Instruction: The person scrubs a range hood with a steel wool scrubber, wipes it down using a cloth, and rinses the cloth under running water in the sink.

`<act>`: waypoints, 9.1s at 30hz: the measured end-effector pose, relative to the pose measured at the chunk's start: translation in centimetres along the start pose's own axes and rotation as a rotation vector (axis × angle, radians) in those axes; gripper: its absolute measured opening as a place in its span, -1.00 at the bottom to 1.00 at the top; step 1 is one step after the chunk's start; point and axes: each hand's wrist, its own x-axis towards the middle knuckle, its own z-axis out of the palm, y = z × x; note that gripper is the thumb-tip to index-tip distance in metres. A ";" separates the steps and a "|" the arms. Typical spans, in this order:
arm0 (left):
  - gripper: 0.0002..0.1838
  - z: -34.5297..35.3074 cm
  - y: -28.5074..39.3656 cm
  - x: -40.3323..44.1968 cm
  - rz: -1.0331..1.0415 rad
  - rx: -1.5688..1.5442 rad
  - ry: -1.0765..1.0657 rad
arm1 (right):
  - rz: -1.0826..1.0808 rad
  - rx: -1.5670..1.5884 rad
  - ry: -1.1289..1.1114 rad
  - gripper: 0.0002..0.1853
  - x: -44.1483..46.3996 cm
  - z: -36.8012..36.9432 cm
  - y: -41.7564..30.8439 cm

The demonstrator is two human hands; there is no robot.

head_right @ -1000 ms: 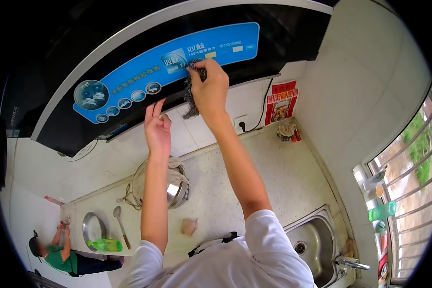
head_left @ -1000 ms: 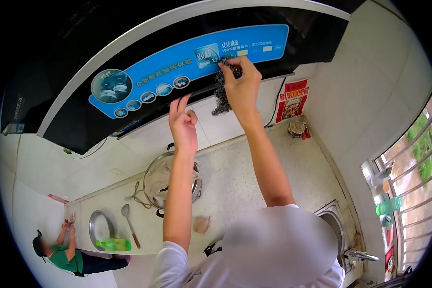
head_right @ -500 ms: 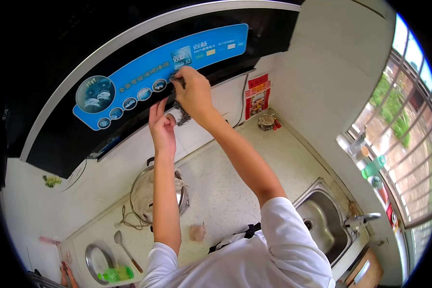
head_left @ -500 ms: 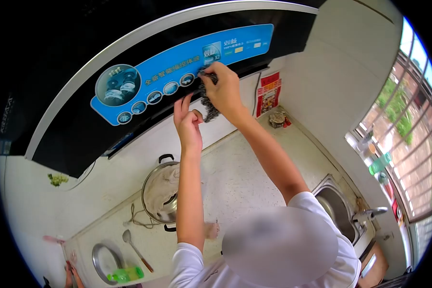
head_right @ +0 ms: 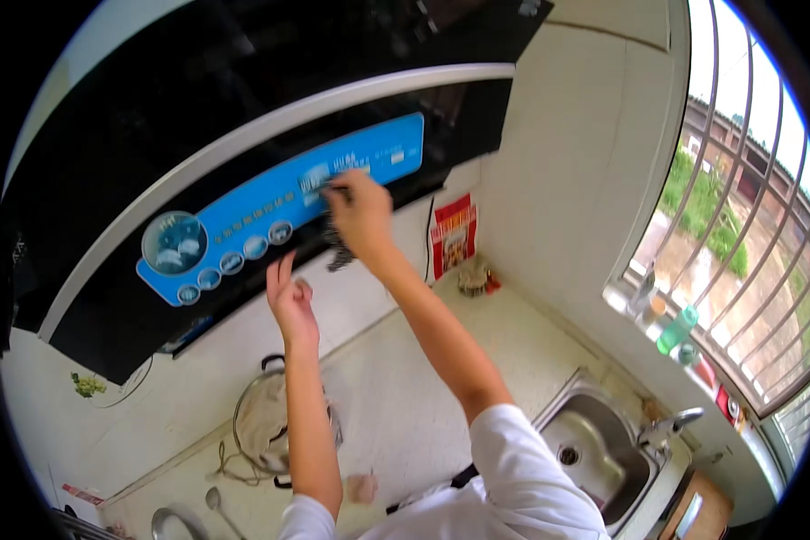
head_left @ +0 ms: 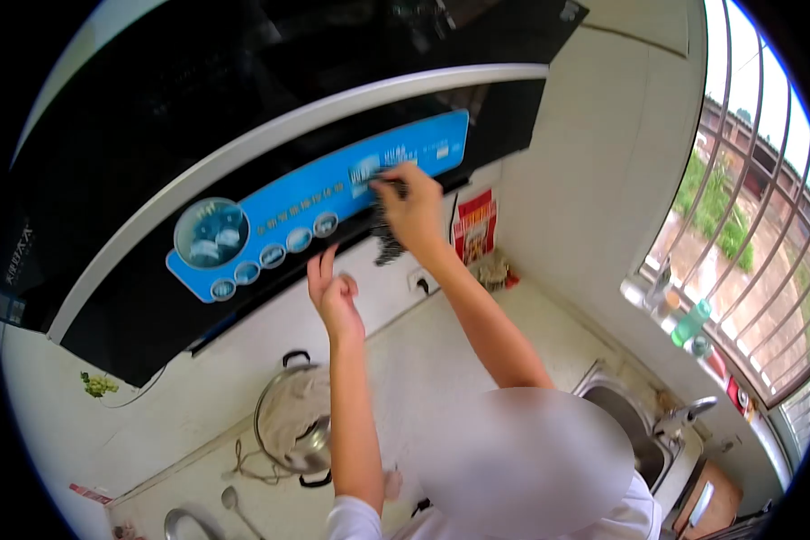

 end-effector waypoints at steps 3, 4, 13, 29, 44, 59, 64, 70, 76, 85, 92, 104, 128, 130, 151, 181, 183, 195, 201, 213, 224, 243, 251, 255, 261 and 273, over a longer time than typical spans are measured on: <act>-0.43 0.7 0.6 -0.5 0.005 0.070 0.016 | 0.212 0.066 0.123 -0.87 2.0 -2.3 1.7; -0.43 0.7 0.4 -0.3 0.013 0.070 0.014 | 0.223 0.015 0.119 -0.87 1.9 -2.0 1.4; -0.38 1.4 0.4 -0.5 0.030 0.094 0.064 | 0.157 0.170 0.039 -0.89 2.8 -1.5 0.1; -0.41 2.3 0.4 -0.7 0.017 0.080 0.100 | 0.048 0.116 0.107 -0.90 4.6 -1.0 0.6; -0.38 0.3 -0.4 0.2 -0.037 0.011 0.110 | -0.017 0.205 0.084 -0.85 4.4 1.2 -2.6; -0.58 5.7 0.9 -7.5 -0.189 0.265 -0.101 | 0.762 1.024 0.059 -0.75 -4.3 -5.1 -0.7; -0.59 7.0 0.2 -8.2 -0.054 0.205 -0.075 | 0.877 1.176 -0.072 -0.57 -7.2 -6.4 -2.0; -0.66 6.3 -2.3 -8.3 0.185 0.683 -0.102 | 0.876 1.148 0.001 -0.57 -7.9 -7.6 -4.4; -0.64 5.2 -1.6 -8.2 0.130 0.752 -0.072 | 0.787 0.991 0.051 -0.60 -7.3 -6.8 -4.6; -0.45 1.8 1.7 -3.3 -0.108 0.421 -0.031 | 0.328 0.273 0.120 -0.67 -0.8 -5.8 0.2; -0.65 0.8 0.3 0.8 -0.119 0.102 0.131 | -0.110 -0.164 0.041 -0.82 -1.0 -1.0 0.1; -0.56 0.1 -1.9 2.2 -0.009 0.016 0.187 | 0.029 -0.026 0.075 -0.85 -1.9 -0.4 2.3; -0.56 0.8 -1.6 2.0 0.027 0.085 0.188 | -0.075 -0.101 0.195 -0.86 0.6 -1.7 4.9; -0.56 0.8 -1.4 1.7 0.007 0.094 0.234 | -0.027 -0.101 0.239 -0.85 0.8 -1.7 4.6; -0.58 1.1 -1.5 1.8 -0.017 0.032 0.233 | -0.278 -0.042 0.053 -1.00 1.0 0.2 1.0; -0.57 0.7 -1.4 1.5 -0.031 0.036 0.209 | -0.061 -0.039 0.431 -0.96 7.4 -3.7 5.6; -0.58 0.6 -1.5 1.8 -0.042 0.031 0.234 | -0.048 -0.005 0.246 -0.91 2.7 -0.3 2.7; -0.46 -0.6 -2.1 2.2 -0.008 0.140 0.239 | 0.121 0.121 0.375 -0.92 -1.6 -1.9 7.7; -0.47 0.2 -1.6 1.7 -0.024 0.165 0.288 | -0.149 -0.069 0.307 -0.90 0.9 -3.9 10.6; -0.47 0.2 -2.0 1.8 0.014 0.166 0.311 | -0.432 -0.067 0.269 -0.87 6.4 -5.1 9.7; -0.45 0.2 -1.9 1.7 -0.016 0.206 0.398 | -0.321 -0.015 0.335 -0.87 11.3 -7.7 9.6; -0.54 -0.9 -2.0 1.8 0.092 0.115 0.356 | 0.034 -0.139 0.643 -0.92 16.7 -17.2 23.0; -0.48 -0.3 -2.4 2.2 0.102 0.168 0.348 | -0.021 -0.093 0.460 -0.91 6.0 -13.0 22.9; -0.51 -1.5 -2.1 2.2 0.104 0.151 0.282 | 0.342 -0.010 0.611 -0.96 8.3 -14.7 23.6; -0.50 -1.1 -2.0 2.2 0.096 0.140 0.254 | -0.222 -0.009 0.278 -0.84 5.0 -8.7 15.2; -0.49 -0.6 -2.3 2.1 0.103 0.137 0.272 | 0.123 -0.185 0.618 -0.87 7.9 -15.5 26.0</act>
